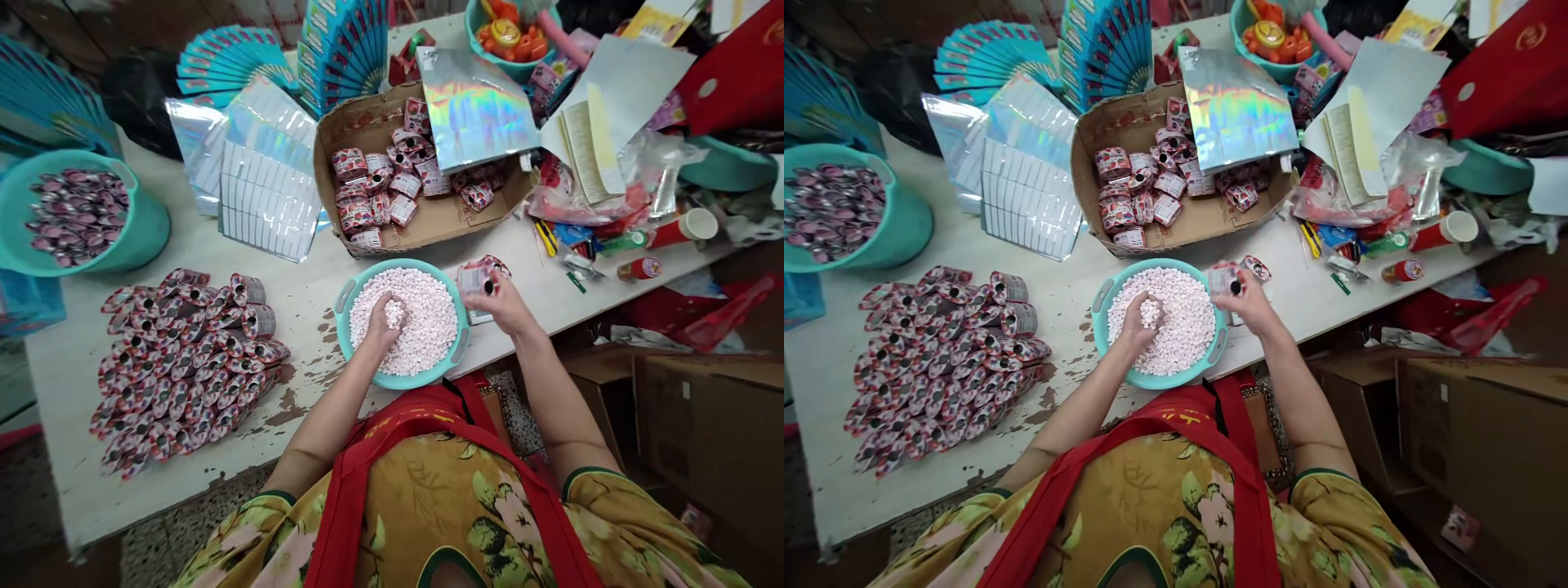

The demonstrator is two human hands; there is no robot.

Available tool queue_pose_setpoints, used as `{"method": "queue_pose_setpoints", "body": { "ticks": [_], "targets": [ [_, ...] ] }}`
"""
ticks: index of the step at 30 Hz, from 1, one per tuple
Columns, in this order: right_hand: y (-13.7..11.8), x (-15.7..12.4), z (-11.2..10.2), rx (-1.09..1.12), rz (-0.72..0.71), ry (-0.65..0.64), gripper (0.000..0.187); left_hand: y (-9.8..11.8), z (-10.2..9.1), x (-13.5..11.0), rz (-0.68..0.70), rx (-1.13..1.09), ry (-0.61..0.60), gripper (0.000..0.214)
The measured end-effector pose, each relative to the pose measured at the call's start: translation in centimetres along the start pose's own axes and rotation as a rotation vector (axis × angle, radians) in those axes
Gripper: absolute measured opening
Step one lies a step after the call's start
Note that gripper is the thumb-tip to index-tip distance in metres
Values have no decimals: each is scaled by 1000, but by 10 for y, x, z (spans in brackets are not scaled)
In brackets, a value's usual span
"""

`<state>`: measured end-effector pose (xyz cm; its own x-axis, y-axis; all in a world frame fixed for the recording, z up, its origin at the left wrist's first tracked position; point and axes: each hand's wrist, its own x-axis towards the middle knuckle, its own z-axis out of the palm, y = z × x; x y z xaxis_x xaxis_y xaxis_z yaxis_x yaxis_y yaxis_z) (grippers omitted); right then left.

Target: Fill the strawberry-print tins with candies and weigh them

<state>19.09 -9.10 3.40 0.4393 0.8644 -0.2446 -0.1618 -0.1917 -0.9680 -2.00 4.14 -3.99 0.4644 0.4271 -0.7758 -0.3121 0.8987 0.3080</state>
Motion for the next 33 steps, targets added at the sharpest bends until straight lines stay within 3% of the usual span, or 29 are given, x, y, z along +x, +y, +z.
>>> {"method": "queue_pose_setpoints", "body": {
  "ticks": [3,7,11,13,18,26,33],
  "targets": [
    [29,-26,25,-191,16,20,67,6,12,-18,51,84,-124,24],
    [47,-31,66,-406,-77,-27,42,6,32,-50,256,101,-304,30],
    [52,-28,97,-495,-160,-46,38,-8,47,-60,621,117,-310,34],
    [53,-26,106,-544,-141,-18,36,-13,48,-55,709,136,-261,34],
    [54,-23,113,-622,-90,25,38,-17,45,-45,759,163,-143,43],
    [41,-22,117,-769,-19,62,22,-17,46,-31,824,283,-82,47],
    [38,-17,118,-824,-36,75,33,-12,51,-23,818,312,-77,50]
  ]
}}
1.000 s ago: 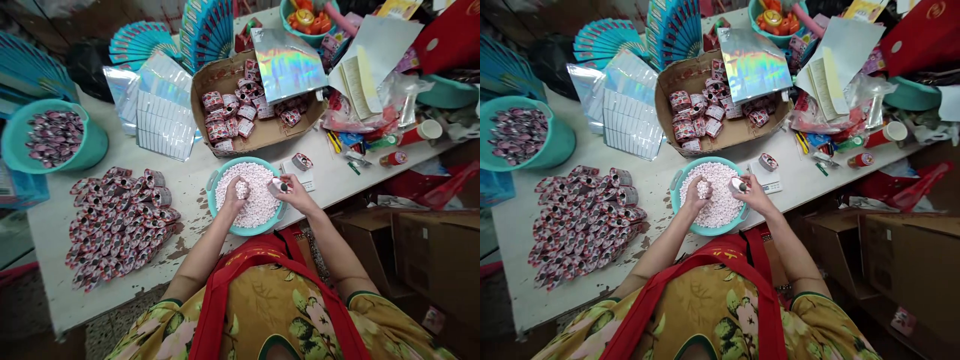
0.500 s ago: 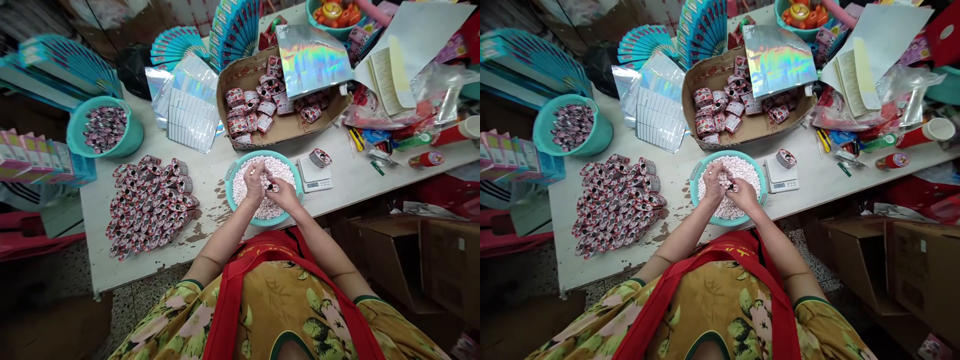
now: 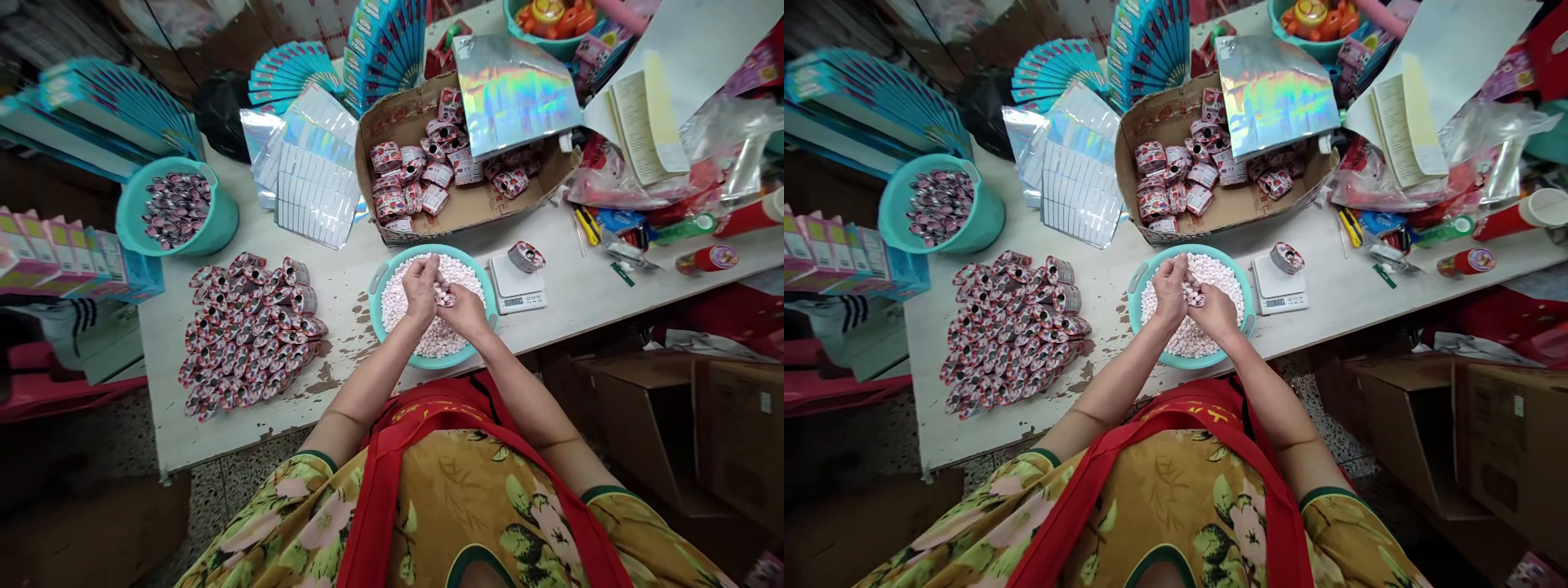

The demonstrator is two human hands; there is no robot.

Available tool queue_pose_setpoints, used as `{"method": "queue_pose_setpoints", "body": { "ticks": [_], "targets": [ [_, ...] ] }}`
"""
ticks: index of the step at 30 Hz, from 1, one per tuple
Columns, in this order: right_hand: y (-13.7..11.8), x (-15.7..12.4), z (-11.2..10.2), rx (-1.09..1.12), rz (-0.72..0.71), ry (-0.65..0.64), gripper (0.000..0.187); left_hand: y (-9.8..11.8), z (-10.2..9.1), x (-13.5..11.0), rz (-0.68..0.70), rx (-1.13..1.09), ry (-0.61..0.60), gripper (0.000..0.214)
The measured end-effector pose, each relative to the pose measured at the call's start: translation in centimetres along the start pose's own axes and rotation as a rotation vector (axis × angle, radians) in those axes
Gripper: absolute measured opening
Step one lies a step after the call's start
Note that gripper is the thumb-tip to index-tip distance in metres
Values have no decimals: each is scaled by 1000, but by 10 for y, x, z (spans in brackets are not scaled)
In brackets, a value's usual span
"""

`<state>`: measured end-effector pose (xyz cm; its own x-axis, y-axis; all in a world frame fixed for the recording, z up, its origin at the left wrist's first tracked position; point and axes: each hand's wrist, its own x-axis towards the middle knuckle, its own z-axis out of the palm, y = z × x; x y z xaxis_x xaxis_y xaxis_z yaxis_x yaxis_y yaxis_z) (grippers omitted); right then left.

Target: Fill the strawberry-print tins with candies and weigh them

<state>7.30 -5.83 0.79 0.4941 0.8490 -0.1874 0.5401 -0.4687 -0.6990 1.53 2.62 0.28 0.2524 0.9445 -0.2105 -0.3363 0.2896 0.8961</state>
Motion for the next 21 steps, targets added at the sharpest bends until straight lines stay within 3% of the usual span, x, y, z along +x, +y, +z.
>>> {"method": "queue_pose_setpoints", "body": {
  "ticks": [8,15,19,21],
  "targets": [
    [4,4,-2,57,-27,34,36,6,4,3,-56,-41,-6,48],
    [10,10,0,187,-44,51,27,10,13,-1,-79,-42,-73,46],
    [19,18,4,338,-49,41,28,11,14,1,-126,-33,-198,46],
    [26,18,3,438,-49,38,32,8,6,10,-87,-14,-209,44]
  ]
}}
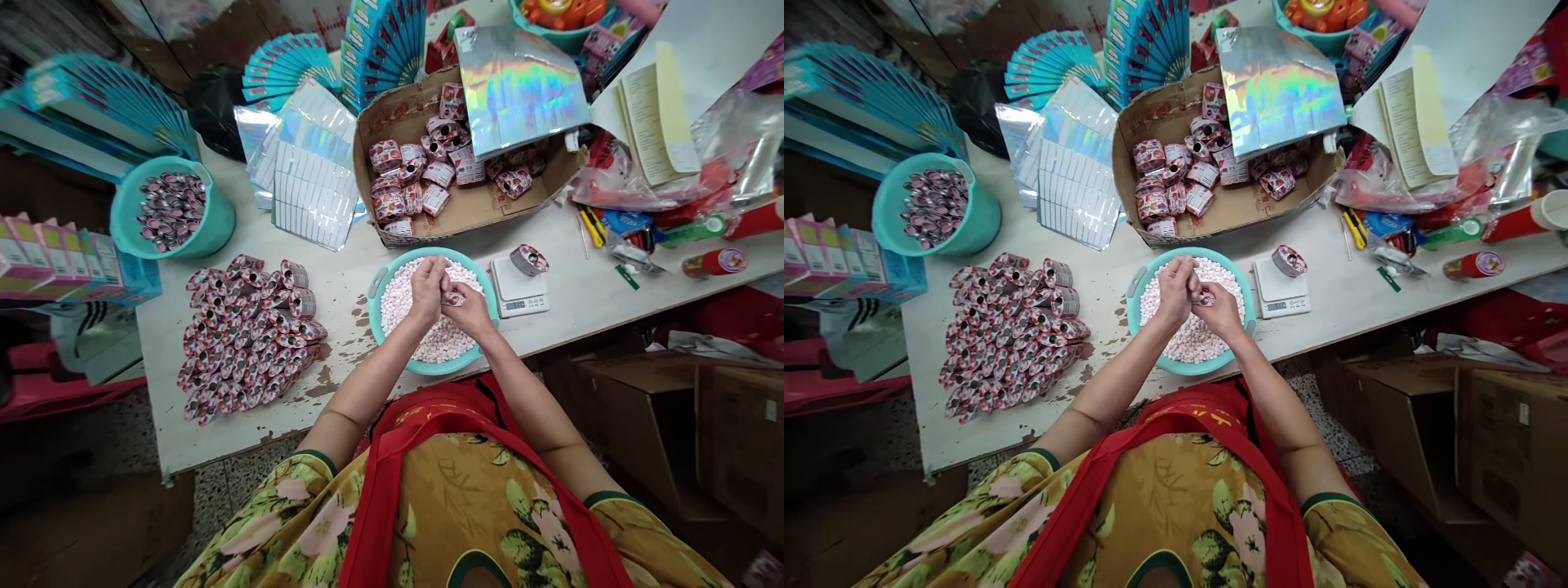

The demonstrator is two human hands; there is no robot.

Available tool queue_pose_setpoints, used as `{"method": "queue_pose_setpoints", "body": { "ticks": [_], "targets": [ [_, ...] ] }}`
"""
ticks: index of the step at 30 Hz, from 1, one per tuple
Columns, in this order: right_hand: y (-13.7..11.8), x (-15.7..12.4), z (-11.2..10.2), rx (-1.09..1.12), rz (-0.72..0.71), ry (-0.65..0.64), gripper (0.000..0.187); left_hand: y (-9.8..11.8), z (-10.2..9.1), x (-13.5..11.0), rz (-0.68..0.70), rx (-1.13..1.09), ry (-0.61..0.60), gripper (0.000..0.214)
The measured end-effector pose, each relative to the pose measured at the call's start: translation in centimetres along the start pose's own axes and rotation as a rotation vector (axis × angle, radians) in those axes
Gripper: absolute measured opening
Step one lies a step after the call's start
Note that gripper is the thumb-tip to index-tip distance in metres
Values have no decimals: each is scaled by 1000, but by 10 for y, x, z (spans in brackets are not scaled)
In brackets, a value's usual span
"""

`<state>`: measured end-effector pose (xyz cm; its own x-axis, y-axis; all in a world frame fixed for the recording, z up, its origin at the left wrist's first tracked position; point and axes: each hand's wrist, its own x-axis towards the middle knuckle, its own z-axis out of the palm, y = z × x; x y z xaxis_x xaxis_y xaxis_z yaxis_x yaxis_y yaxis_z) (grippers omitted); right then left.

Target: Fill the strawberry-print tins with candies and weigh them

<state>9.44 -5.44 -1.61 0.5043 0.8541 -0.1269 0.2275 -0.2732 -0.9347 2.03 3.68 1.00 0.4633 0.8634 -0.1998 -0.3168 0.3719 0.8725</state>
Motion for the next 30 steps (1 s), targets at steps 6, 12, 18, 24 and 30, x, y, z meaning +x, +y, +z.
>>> {"method": "queue_pose_setpoints", "body": {
  "ticks": [6,12,18,24,30],
  "targets": [
    [10,-15,-24,199,-55,15,49,-35,-53,29,179,693,70,25],
    [14,-15,-29,179,-41,51,48,-73,-64,14,92,1150,-133,16],
    [12,-19,-24,7,-74,51,37,-37,-55,6,-124,248,12,37],
    [0,-14,4,-275,-57,49,36,-11,-22,-11,-3,-34,132,43],
    [-5,-6,18,-393,-71,16,25,-15,-5,-14,30,38,163,54]
  ]
}}
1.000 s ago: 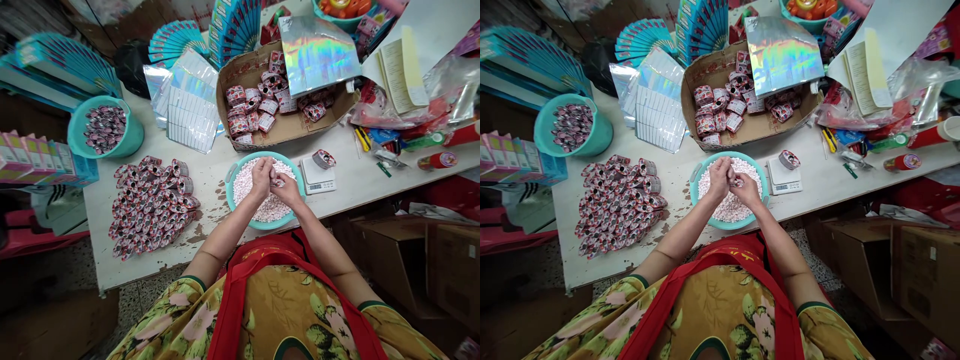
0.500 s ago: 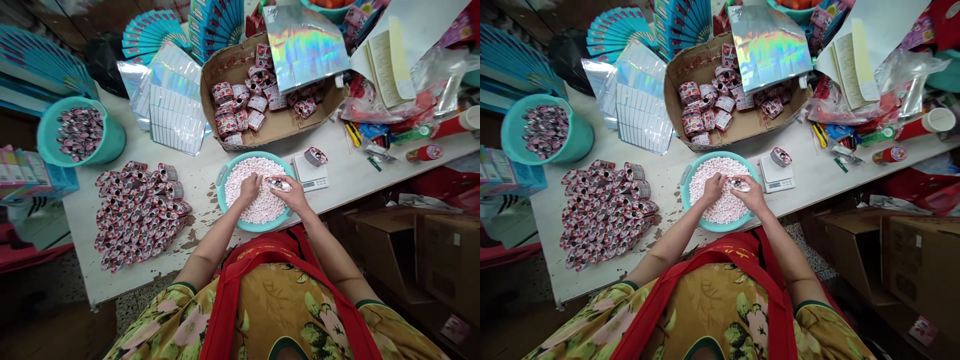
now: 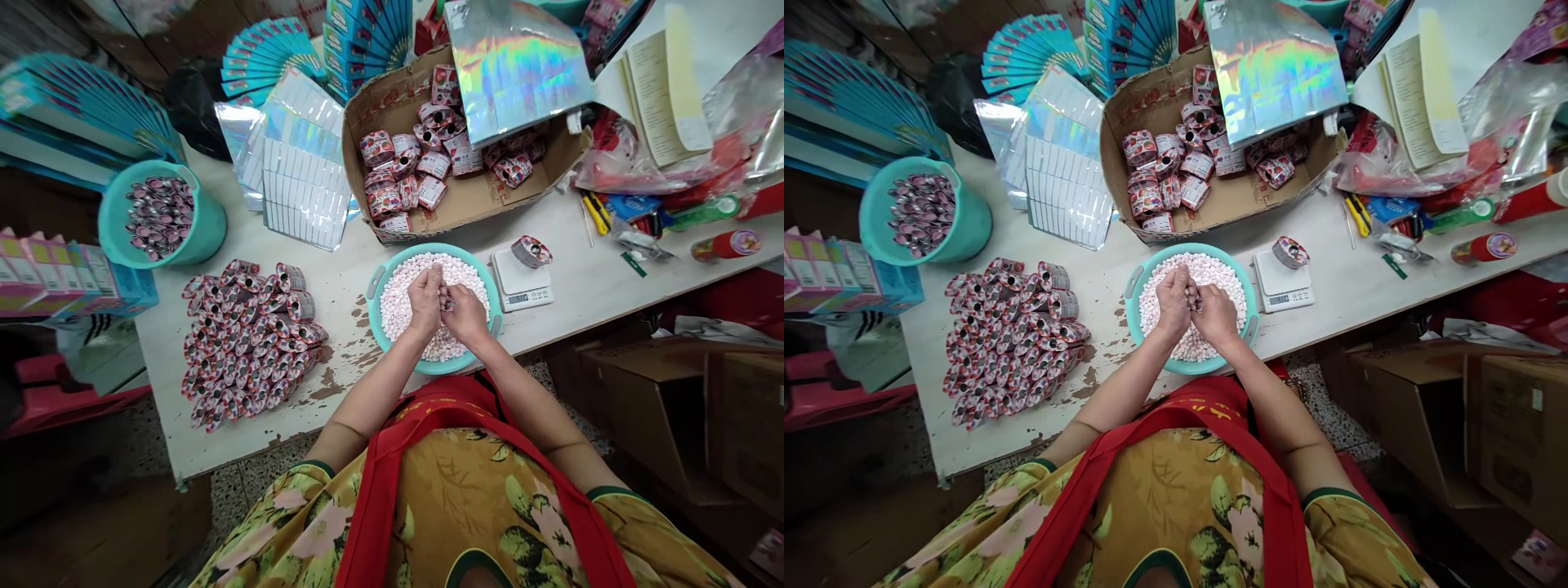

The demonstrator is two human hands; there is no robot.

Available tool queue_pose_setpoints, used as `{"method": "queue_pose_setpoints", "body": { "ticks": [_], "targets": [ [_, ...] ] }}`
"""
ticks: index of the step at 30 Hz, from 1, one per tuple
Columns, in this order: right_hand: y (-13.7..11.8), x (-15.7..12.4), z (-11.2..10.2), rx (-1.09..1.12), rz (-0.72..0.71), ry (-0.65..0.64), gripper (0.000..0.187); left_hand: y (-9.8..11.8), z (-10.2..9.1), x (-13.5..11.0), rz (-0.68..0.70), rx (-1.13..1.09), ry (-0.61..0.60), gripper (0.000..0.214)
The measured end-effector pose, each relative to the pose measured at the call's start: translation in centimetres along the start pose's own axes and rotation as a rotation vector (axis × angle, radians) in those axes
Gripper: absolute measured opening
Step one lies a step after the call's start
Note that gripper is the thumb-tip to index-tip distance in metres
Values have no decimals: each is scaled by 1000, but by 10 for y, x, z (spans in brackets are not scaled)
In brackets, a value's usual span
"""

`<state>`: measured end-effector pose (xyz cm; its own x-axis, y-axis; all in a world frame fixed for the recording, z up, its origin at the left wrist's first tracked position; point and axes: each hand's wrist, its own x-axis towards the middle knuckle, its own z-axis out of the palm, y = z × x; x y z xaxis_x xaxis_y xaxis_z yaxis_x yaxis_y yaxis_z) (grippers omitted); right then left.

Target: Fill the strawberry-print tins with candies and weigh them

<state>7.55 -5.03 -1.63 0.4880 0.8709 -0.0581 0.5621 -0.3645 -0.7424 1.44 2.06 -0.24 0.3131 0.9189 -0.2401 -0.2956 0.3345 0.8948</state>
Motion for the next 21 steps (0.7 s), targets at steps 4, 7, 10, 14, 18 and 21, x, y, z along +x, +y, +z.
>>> {"method": "queue_pose_setpoints", "body": {
  "ticks": [4,7,10,14,18,21],
  "targets": [
    [4,-1,2,176,-54,-2,33,9,0,8,25,-44,103,57],
    [4,-1,5,233,-55,31,31,13,0,11,10,-32,66,57],
    [1,0,8,286,-59,61,29,14,1,10,30,-34,17,59],
    [-1,3,9,343,-63,77,33,16,3,9,81,-81,-3,59],
    [-1,4,8,358,-47,70,32,17,5,9,70,-49,-34,57],
    [0,5,6,374,-37,79,31,16,7,7,95,-34,-43,55]
  ]
}}
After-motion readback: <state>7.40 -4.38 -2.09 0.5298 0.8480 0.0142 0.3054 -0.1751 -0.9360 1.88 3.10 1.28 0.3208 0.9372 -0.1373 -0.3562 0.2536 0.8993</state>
